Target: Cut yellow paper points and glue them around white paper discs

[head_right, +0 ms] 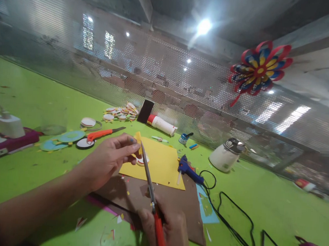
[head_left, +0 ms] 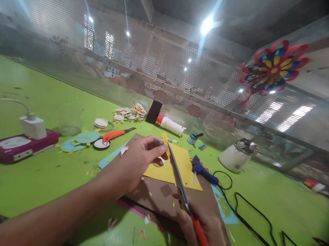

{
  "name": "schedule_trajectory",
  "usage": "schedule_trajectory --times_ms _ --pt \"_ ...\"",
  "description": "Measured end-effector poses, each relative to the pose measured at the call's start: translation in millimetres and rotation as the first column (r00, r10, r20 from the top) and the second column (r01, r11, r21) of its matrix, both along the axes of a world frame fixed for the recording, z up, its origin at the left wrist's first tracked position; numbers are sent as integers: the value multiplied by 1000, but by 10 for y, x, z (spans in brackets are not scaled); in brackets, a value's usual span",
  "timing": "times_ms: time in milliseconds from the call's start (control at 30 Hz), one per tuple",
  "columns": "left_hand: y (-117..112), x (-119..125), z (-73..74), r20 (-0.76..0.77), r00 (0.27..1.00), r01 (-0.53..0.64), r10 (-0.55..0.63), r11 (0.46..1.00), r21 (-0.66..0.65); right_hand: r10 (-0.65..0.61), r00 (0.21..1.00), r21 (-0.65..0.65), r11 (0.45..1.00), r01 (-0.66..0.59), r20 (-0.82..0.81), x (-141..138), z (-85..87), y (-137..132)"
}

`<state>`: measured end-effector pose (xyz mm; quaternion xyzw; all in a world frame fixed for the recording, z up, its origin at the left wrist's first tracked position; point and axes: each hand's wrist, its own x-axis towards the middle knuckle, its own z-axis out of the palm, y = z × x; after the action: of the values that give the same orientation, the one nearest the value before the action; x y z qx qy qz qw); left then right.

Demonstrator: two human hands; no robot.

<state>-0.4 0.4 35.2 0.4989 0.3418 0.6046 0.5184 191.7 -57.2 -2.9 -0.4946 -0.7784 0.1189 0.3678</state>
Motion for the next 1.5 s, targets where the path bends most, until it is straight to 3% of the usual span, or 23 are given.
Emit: schedule_trajectory --times_ms 433,767,900,1233,1300,1500 --pt "2 -31 130 90 995 39 -34 998 -48 50 989 -214 974 -79 -138 23 68 -7" --pt "-17 -55 202 115 992 53 -43 995 -90 47 929 -443 869 -220 -368 61 28 -14" --pt "-11 -53 195 130 991 55 -43 994 -94 35 916 -454 861 -231 -400 49 28 -23" --pt "-1 -54 166 142 986 98 -86 992 -74 46 966 -299 946 -124 -256 32 102 -54" --pt "1 -53 162 116 992 68 -59 995 -76 43 976 -244 965 -96 -215 34 108 -47" --pt "4 -43 153 36 999 -33 35 999 -37 79 987 -280 953 -115 -137 59 111 0"
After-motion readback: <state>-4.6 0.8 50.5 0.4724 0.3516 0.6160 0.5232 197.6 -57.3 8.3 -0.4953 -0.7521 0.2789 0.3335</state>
